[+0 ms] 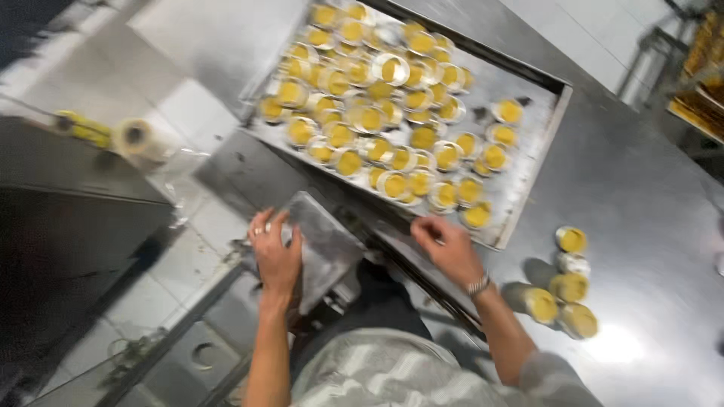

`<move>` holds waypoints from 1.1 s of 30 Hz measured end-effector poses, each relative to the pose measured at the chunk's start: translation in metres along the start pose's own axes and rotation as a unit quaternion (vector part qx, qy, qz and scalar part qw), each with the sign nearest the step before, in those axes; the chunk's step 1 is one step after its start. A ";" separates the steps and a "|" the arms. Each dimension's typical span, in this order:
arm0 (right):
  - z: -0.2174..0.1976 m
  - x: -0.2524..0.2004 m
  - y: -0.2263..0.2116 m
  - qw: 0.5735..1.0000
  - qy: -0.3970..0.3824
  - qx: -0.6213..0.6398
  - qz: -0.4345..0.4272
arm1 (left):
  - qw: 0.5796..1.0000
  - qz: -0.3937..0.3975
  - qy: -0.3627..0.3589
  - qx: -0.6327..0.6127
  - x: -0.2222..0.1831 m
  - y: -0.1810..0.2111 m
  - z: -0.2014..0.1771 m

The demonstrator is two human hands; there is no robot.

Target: The person picks up individual yellow pastries in metal molds from a tray by hand and places them onto a moving conveyor belt.

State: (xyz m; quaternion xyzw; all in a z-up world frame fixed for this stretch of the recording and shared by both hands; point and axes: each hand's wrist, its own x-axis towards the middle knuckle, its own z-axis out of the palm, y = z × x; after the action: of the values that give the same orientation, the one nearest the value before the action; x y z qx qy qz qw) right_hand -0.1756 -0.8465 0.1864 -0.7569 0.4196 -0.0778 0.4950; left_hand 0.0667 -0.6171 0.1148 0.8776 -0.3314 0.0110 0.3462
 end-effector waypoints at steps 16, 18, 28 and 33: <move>-0.006 0.233 0.036 0.906 0.002 -0.407 -0.119 | 0.969 -0.053 -0.124 0.206 0.157 0.160 0.194; 0.000 0.249 0.048 0.893 0.005 -0.432 -0.128 | 0.965 -0.062 -0.121 0.224 0.176 0.161 0.198; -0.027 0.263 0.073 0.912 -0.085 -0.357 -0.183 | 0.942 -0.117 -0.215 0.228 0.186 0.199 0.203; -0.046 0.255 0.074 0.939 -0.122 -0.246 -0.209 | 0.959 -0.130 -0.207 0.140 0.178 0.197 0.212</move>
State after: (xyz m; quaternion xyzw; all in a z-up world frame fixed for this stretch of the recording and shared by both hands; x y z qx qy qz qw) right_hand -0.0793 -1.0714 0.0732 -0.9294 0.1944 0.0187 0.3132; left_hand 0.0451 -0.9560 0.1158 0.9360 -0.2736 -0.1697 0.1422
